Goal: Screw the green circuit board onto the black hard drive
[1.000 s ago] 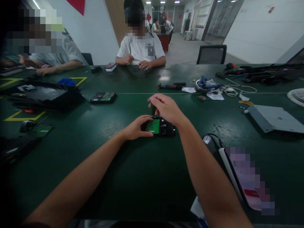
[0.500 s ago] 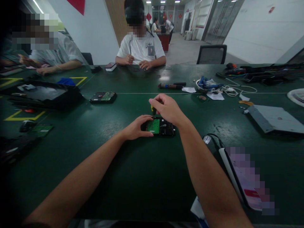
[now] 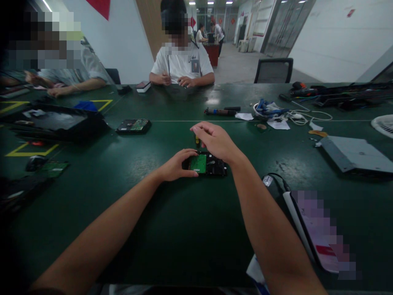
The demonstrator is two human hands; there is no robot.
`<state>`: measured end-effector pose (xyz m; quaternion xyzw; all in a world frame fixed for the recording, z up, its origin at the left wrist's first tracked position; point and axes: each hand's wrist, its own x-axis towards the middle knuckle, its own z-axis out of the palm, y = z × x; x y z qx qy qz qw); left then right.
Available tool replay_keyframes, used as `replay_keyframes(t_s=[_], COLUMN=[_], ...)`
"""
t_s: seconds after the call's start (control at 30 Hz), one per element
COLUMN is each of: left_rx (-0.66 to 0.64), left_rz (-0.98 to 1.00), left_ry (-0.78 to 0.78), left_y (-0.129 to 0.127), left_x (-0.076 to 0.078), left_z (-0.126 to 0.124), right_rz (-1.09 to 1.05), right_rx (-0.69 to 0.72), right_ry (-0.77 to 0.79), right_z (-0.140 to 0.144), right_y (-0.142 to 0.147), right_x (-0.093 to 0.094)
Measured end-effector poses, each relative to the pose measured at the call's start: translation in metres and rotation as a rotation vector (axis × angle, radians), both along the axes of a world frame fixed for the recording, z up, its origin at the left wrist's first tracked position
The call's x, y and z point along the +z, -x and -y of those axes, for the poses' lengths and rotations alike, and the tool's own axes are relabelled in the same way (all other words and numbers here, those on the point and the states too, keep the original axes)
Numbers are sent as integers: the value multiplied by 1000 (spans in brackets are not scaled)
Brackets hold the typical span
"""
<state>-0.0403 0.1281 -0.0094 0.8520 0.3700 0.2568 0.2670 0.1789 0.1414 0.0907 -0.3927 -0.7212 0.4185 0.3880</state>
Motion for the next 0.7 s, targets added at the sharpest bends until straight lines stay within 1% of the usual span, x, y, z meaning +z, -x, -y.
replay_keyframes(t_s=[0.07, 0.17, 0.37, 0.53, 0.7], left_rx=[2, 0, -3, -1, 4], left_rz=[2, 3, 0, 5, 6], left_ry=[4, 6, 2, 4, 10], left_y=[0, 0, -1, -1, -1], left_x=[1, 2, 3, 0, 0], left_z=[1, 1, 1, 0, 0], right_rz=[10, -1, -36, -54, 8], right_rx=[-31, -74, -44, -7, -31], right_ry=[-18, 11, 24, 90, -17], right_z=[-1, -2, 0, 1, 1], right_y=[-1, -1, 2, 3, 1], right_x=[-1, -2, 0, 2, 2])
